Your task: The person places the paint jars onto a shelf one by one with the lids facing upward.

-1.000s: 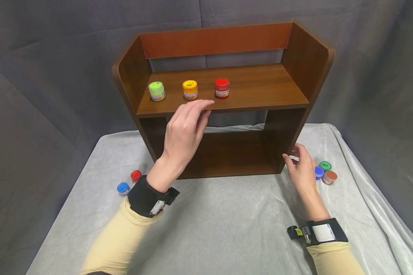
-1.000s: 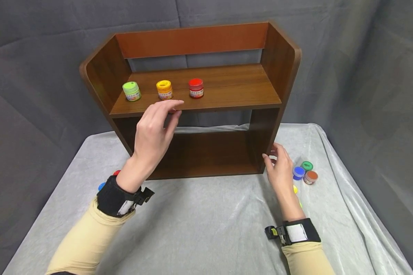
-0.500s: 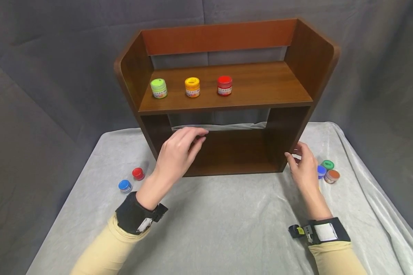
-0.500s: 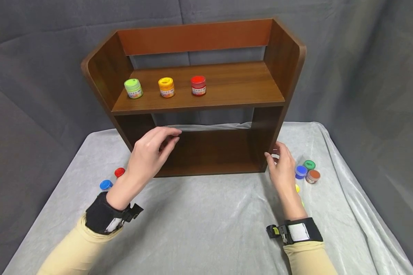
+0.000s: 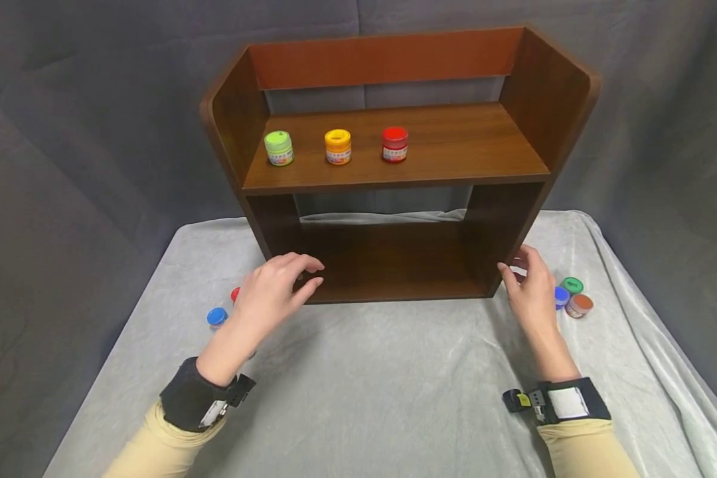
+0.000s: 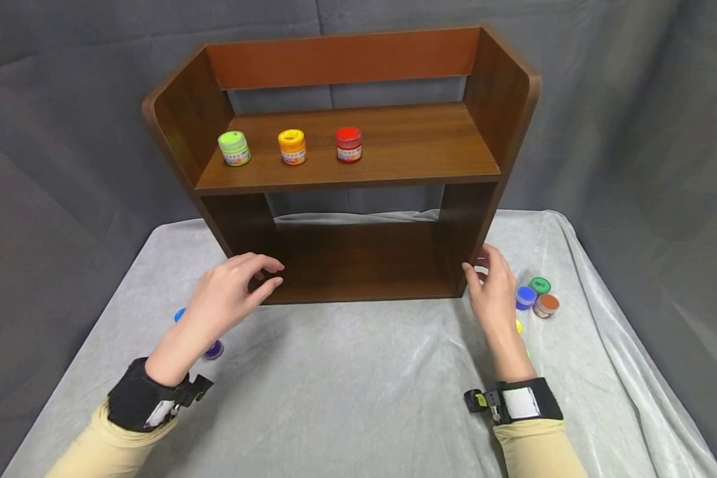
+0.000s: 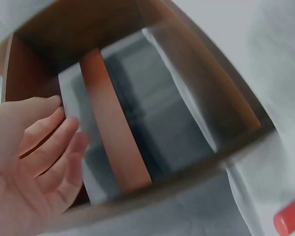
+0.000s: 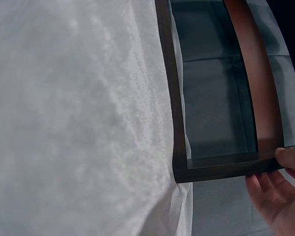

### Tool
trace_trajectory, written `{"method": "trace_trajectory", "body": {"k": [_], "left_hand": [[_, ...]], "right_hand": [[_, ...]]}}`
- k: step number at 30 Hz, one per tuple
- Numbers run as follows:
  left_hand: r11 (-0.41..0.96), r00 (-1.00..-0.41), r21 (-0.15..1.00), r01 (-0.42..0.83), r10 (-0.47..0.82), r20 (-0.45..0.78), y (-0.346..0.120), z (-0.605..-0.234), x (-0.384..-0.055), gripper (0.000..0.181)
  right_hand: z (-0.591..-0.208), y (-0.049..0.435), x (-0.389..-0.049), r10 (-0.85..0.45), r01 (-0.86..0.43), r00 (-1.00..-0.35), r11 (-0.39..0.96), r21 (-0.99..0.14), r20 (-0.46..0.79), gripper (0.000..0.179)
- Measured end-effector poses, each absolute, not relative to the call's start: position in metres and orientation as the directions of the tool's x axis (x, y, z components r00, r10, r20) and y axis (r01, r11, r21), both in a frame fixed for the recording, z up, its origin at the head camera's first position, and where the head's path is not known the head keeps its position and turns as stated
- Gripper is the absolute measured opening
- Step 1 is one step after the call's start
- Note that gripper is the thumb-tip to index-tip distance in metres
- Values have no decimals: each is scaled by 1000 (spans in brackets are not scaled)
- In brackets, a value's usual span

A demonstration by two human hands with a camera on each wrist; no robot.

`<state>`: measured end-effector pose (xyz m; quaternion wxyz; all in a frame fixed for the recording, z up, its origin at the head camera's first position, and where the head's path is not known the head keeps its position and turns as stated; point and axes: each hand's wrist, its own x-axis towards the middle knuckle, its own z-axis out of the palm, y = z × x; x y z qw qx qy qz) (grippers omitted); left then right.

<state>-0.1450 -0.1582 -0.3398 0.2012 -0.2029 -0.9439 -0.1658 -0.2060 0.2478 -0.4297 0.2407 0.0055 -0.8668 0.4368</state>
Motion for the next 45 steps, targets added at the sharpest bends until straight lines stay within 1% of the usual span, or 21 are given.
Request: {"method": "trace_trajectory", "body": {"k": [6,8,12,18,21,24,28,32,36,39,42,45], "left_hand": [[898,-920,272,345,266,286,-188,-334,-144,20],[910,-940,273,313,256,224,-199,-331,-144,21],[931,-965,261,254,225,137,-219,-323,-145,26],[946,-981,261,192,185,51,-242,-320,-143,31],[941,-978,273,198,209,-11,-250,-325,-141,30],[929,-959,281,240,271,-78,-255,-333,-138,31],[907,-922,307,290,351,-165,-258,-344,-136,38],[908,-899,303,289,366,-241,-257,-354,-133,44],[902,-877,286,323,399,-267,-256,-363,-133,41],[890,-861,295,346,426,-276,-256,-370,-134,37],[895,-858,293,336,419,-296,-256,-376,-133,36],[912,-867,280,299,382,-320,-255,-381,-132,37]], "right_hand": [[-428,249,-205,208,-208,-885,624,-753,417,38],[-427,249,-205,206,-207,-886,625,-752,415,38],[-427,249,-204,206,-205,-887,624,-754,412,39],[-428,249,-205,205,-213,-881,634,-744,427,38],[-429,249,-205,206,-218,-876,636,-740,435,38],[-429,249,-205,205,-220,-877,634,-741,435,39],[-428,249,-205,205,-218,-878,636,-741,434,39],[-428,249,-205,204,-218,-876,640,-737,437,38],[-429,249,-206,202,-221,-876,637,-738,437,38],[-429,249,-206,202,-224,-877,632,-742,436,39],[-429,249,-206,201,-223,-878,631,-743,434,39],[-430,248,-206,201,-217,-881,632,-744,428,40]]}}
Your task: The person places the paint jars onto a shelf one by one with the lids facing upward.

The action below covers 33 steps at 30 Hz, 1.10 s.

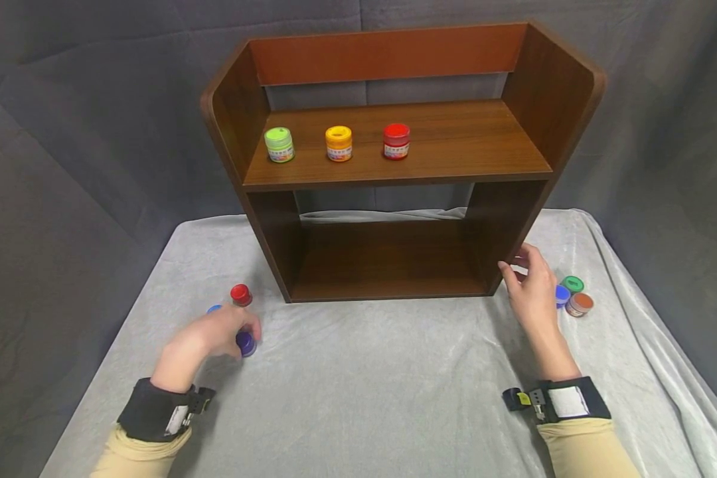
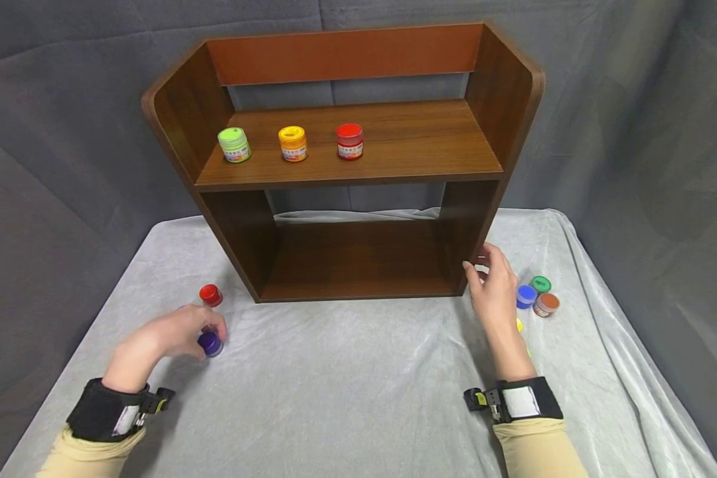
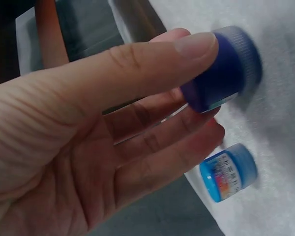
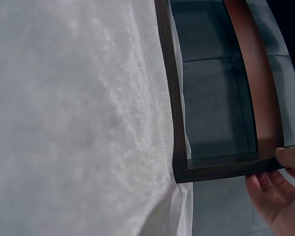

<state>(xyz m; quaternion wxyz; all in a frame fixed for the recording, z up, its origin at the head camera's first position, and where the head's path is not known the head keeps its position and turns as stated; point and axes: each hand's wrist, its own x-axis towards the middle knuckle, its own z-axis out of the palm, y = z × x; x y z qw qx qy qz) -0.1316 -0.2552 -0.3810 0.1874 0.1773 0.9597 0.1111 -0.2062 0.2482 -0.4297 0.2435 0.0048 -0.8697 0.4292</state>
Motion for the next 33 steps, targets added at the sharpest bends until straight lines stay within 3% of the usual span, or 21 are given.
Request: {"method": "trace_trajectory", "body": {"k": [9,18,27,33], "left_hand": [[930,-877,269,252,337,-342,-256,-392,-132,36],[923,-895,299,240,330,-301,-256,-395,-136,24],[870,-897,328,368,425,-120,-252,-401,-143,19],[829,-892,374,416,452,-10,-248,-404,-146,29]], "right_hand": [[-430,248,-206,198,-204,-891,630,-750,409,40],[-431,249,-206,200,-204,-888,636,-744,414,41],[-430,248,-206,202,-198,-890,637,-745,410,41],[-430,248,-205,203,-201,-888,633,-747,412,40]]}}
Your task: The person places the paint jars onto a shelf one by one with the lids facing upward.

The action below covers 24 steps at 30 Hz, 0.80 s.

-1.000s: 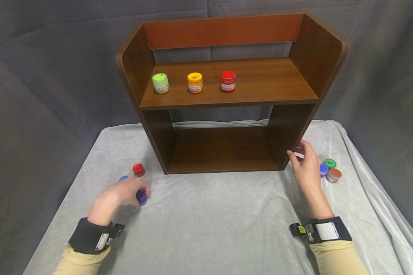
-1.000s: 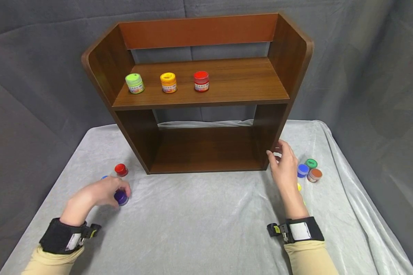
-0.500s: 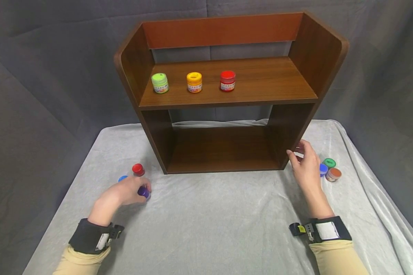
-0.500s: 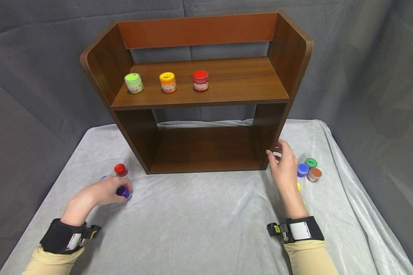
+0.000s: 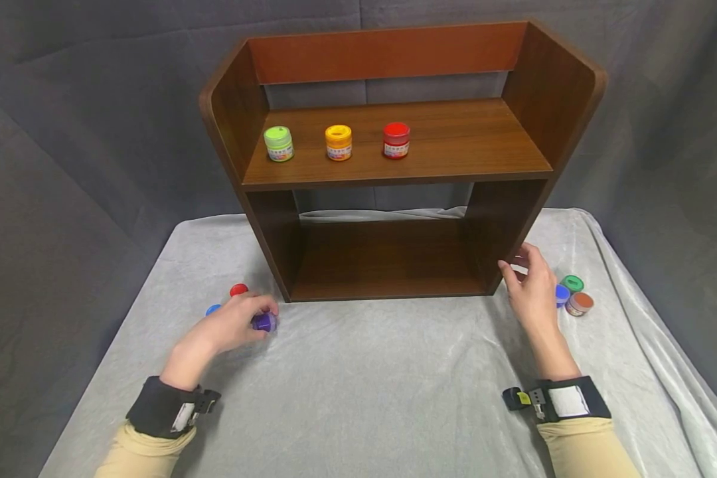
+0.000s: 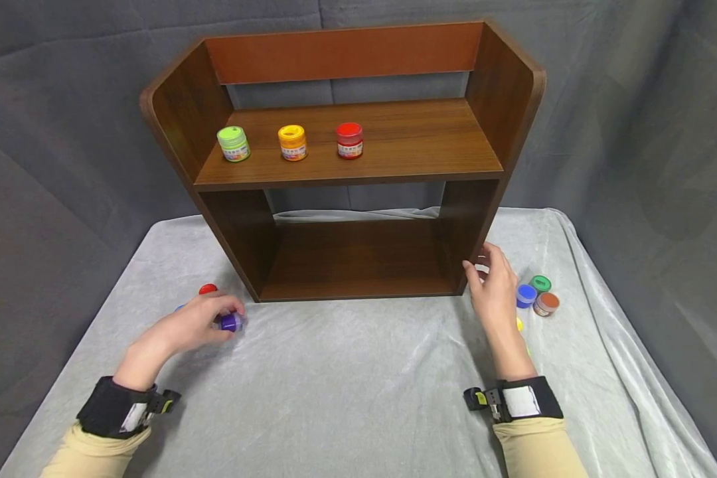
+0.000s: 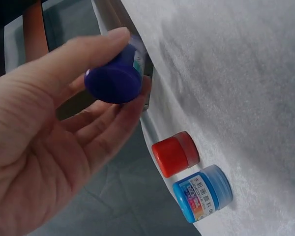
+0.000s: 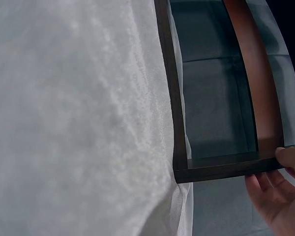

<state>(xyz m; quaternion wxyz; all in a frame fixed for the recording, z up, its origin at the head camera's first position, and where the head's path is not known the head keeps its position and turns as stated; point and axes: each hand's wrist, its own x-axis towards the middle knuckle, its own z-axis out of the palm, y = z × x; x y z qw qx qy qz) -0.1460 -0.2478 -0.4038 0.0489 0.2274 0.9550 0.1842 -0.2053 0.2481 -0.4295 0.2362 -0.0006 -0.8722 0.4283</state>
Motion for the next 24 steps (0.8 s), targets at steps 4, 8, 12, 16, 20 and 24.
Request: {"method": "trace_trajectory", "body": {"k": [4,8,12,16,20,24], "left_hand": [[809,-887,393,437,459,40,-244,-406,-148,35],[805,-886,384,452,456,87,-240,-409,-150,38],[811,-885,359,462,449,122,-237,-411,-151,37],[821,-895,365,439,434,102,-236,-410,-150,42],[834,-907,375,404,417,51,-235,-409,-149,50],[834,-900,356,421,434,48,-235,-409,-149,45]], "right_hand": [[-429,248,-205,206,-205,-885,634,-746,418,39],[-429,248,-205,209,-203,-883,637,-744,420,39],[-429,249,-205,210,-201,-884,638,-744,418,39],[-429,248,-205,209,-202,-883,638,-743,420,39],[-429,248,-205,206,-204,-884,639,-742,420,39],[-429,247,-205,206,-198,-886,641,-742,415,39]]}}
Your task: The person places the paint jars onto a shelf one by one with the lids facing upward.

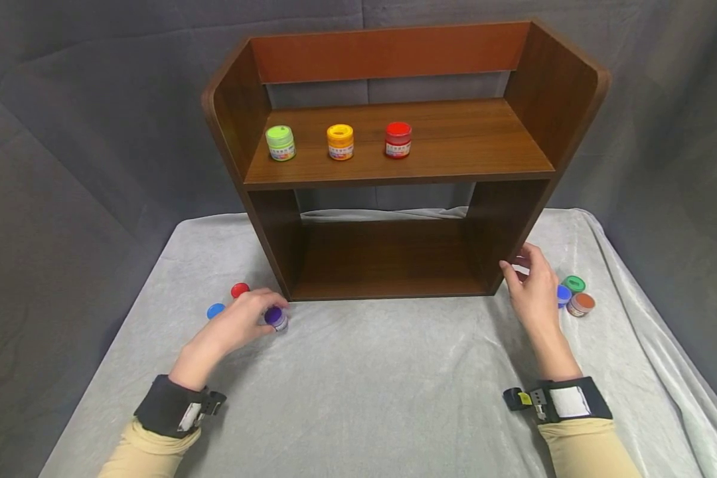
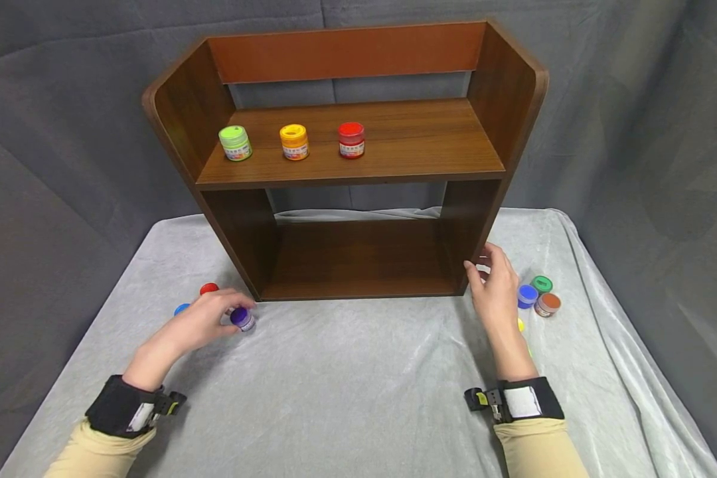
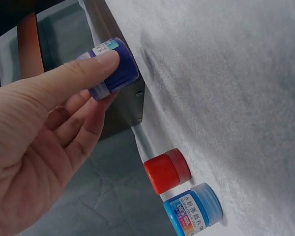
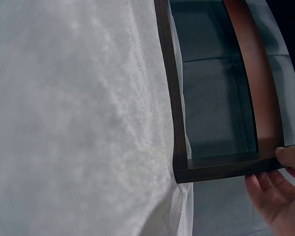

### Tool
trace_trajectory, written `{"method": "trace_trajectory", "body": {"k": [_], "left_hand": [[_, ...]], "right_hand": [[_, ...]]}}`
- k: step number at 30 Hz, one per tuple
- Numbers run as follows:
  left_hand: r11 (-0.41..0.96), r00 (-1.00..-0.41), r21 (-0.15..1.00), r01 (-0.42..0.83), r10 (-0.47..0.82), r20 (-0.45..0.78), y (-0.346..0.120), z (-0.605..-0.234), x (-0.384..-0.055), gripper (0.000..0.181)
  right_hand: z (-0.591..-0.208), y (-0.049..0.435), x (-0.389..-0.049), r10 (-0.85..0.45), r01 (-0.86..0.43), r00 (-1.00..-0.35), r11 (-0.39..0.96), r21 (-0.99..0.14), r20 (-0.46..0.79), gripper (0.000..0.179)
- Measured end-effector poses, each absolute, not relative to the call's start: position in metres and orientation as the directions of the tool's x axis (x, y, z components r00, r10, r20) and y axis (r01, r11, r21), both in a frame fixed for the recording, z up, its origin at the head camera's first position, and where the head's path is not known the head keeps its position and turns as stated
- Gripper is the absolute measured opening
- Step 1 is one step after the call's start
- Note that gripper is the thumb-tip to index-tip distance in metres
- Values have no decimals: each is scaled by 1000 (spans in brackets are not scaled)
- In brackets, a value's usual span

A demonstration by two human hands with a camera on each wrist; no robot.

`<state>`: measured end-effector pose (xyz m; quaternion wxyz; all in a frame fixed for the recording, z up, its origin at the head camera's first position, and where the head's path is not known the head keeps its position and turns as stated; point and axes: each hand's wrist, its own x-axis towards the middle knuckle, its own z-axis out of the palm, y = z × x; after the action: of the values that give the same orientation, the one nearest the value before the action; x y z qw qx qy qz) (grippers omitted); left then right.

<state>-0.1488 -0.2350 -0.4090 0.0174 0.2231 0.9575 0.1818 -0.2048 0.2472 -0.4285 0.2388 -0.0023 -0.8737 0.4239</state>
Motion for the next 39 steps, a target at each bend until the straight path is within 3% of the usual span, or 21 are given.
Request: {"method": "trace_trajectory", "body": {"k": [15,28,33,39], "left_hand": [[797,-852,307,521,511,118,-230,-417,-155,30],[771,-815,267,578,564,136,-226,-423,-157,33],[780,-834,314,542,545,87,-225,-424,-154,38],[842,-907,364,397,421,14,-224,-422,-151,50]], "right_hand": [[-429,247,-205,212,-187,-891,636,-749,403,40],[-428,248,-204,213,-189,-889,634,-750,404,39],[-429,249,-205,212,-191,-890,631,-751,405,39],[-429,248,-206,203,-199,-888,638,-744,412,39]]}}
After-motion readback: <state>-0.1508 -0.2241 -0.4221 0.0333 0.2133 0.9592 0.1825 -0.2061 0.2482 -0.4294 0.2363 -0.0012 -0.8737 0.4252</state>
